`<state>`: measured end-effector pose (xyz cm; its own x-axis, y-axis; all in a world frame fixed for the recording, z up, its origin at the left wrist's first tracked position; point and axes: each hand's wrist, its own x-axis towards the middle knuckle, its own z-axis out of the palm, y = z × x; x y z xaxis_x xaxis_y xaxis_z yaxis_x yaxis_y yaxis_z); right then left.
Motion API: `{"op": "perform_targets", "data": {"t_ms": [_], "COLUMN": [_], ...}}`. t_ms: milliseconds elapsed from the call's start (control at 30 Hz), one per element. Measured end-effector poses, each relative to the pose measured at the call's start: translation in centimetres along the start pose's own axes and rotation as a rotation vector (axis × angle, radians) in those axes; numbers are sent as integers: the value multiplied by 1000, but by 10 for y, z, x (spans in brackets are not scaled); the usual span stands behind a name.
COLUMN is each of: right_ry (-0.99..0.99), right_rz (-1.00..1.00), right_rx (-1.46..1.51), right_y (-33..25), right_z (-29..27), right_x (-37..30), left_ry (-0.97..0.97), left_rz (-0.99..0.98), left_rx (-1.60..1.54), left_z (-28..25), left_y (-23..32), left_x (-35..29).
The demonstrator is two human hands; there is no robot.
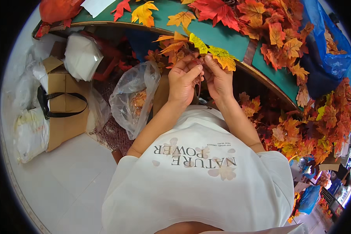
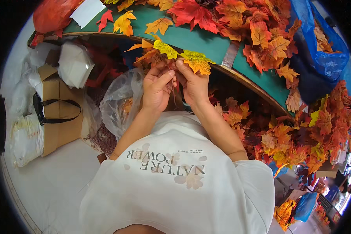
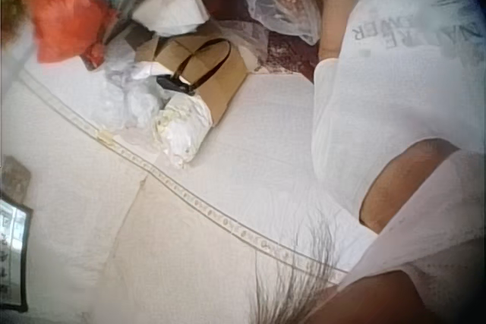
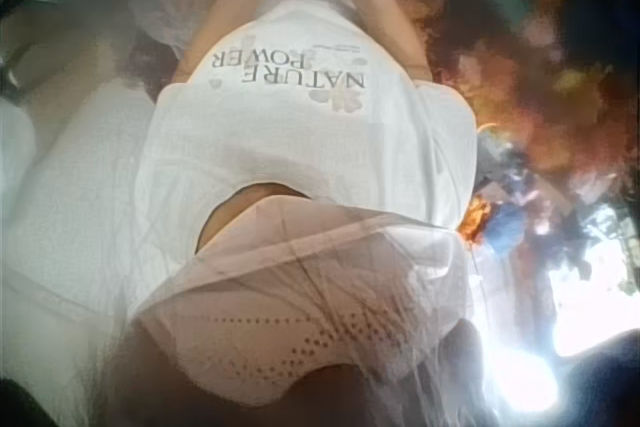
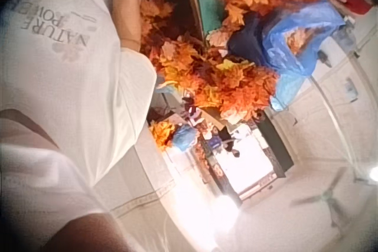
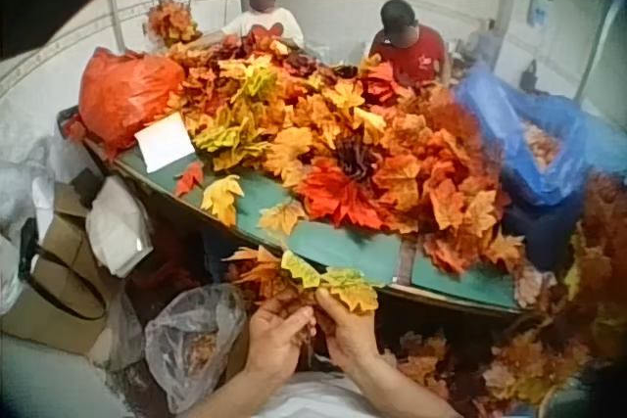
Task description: The person attaches artificial maple leaves to a wire garland base by hand, twisting the stems of the leaves around the base.
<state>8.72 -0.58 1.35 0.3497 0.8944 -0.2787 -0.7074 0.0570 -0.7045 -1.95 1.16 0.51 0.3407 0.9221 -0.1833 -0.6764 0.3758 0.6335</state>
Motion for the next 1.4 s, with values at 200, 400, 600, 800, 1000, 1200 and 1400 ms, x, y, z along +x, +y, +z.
{"op": "perform_targets", "data": {"t_ms": [200, 400, 600, 800, 1000, 1200, 1400], "right_ry": [-12, -35, -31, -120, -360, -439, -238], "right_rz": [35, 35, -48, -149, -165, 45, -311], "right_rx": [25, 15, 14, -212, -760, -582, -703], "right_y": [7, 6, 13, 27, 29, 24, 40], "right_z": [-10, -6, -7, -23, -41, -49, -58], "right_x": [-1, -9, -11, -6, -19, -21, -4], "left_ry": [31, 46, 75, 42, 127, 158, 101], "left_rz": [22, 39, 48, 45, 28, -19, -234], "left_rx": [65, 71, 67, 101, -132, -151, -133], "left_z": [3, 3, -2, -13, -35, -42, -43], "left_y": [-5, -7, -12, -11, 1, 4, -16], "left_x": [-5, -5, -4, 2, 23, 26, 2]}}
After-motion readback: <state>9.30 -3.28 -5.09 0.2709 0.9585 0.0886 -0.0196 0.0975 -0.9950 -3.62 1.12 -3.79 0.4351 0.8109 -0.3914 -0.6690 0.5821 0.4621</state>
